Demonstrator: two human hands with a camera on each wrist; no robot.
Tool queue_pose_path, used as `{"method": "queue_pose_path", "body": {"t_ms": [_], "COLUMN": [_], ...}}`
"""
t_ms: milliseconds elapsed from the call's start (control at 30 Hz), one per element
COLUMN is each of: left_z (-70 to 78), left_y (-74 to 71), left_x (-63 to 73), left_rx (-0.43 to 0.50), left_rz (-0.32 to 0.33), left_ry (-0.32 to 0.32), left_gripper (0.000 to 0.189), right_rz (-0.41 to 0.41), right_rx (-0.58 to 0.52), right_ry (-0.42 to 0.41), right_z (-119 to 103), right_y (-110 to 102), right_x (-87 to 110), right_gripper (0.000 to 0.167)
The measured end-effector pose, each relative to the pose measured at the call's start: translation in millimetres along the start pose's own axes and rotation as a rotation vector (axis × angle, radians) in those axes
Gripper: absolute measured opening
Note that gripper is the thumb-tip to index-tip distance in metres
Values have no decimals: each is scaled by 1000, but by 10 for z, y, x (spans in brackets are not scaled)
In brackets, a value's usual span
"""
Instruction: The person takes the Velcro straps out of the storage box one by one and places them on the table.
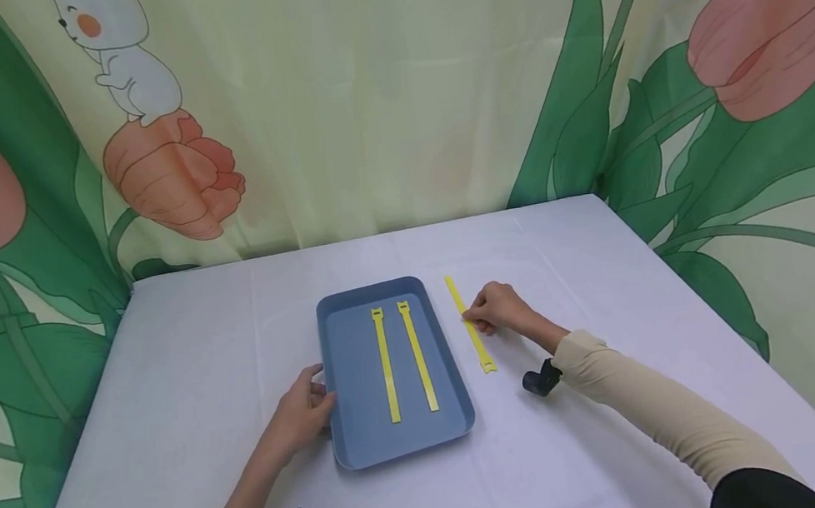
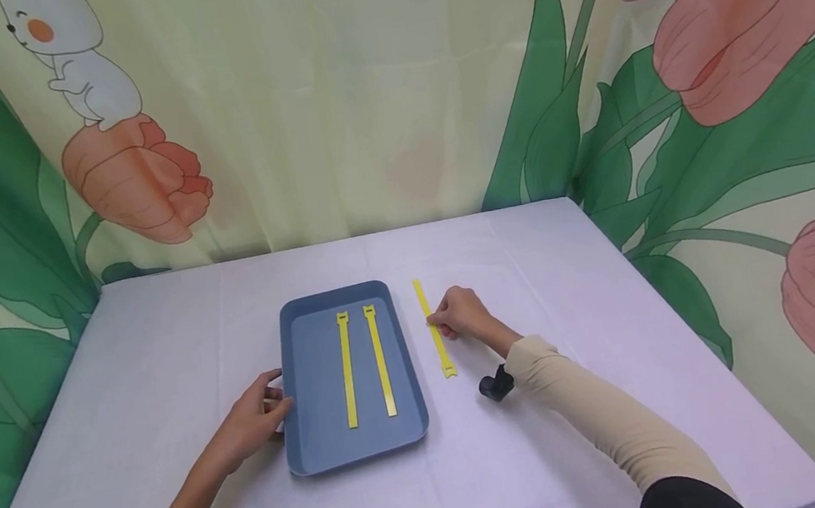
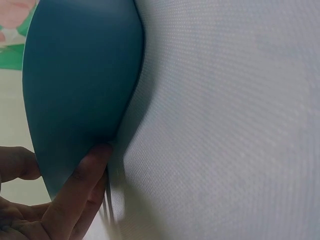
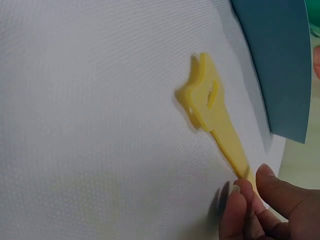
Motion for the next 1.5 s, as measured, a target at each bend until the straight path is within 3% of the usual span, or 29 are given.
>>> {"method": "queue_pose_path", "body": {"t_ms": [300,600,733,1133,1500], "left_z": [13,14,-8,-44,-21], "left_y": [-15,-12,-1,24,18], "left_x": [0,-18,-16,-18,-12], "left_rx": [-12,-26,-29,-30,-40], "left_rz": [7,10,15,14,23], "left_ry": [-1,8,-7,-20,-11], "left_gripper": [55,55,56,55,55], "right_rz": [37,101,144,202,170], "right_rx": [110,181,202,195,148], "right_ry": [-78,-75,-150,-281,-385], "right_z": [-107,-158,-242,-441,-610], "right_y": [-97,-192,-208,-220,-154], "right_x": [63,93,85,105,125], "right_gripper": [22,33,41,61,65]}}
Point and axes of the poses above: each hand's wrist, its own x-axis away from the middle knuckle, its own y-axis out of the palm, z = x × y, the point moved 9 cm from there along -x, towards the middle knuckle, and after that the axes turned 8 degrees about -z, right-handed, at the moved point
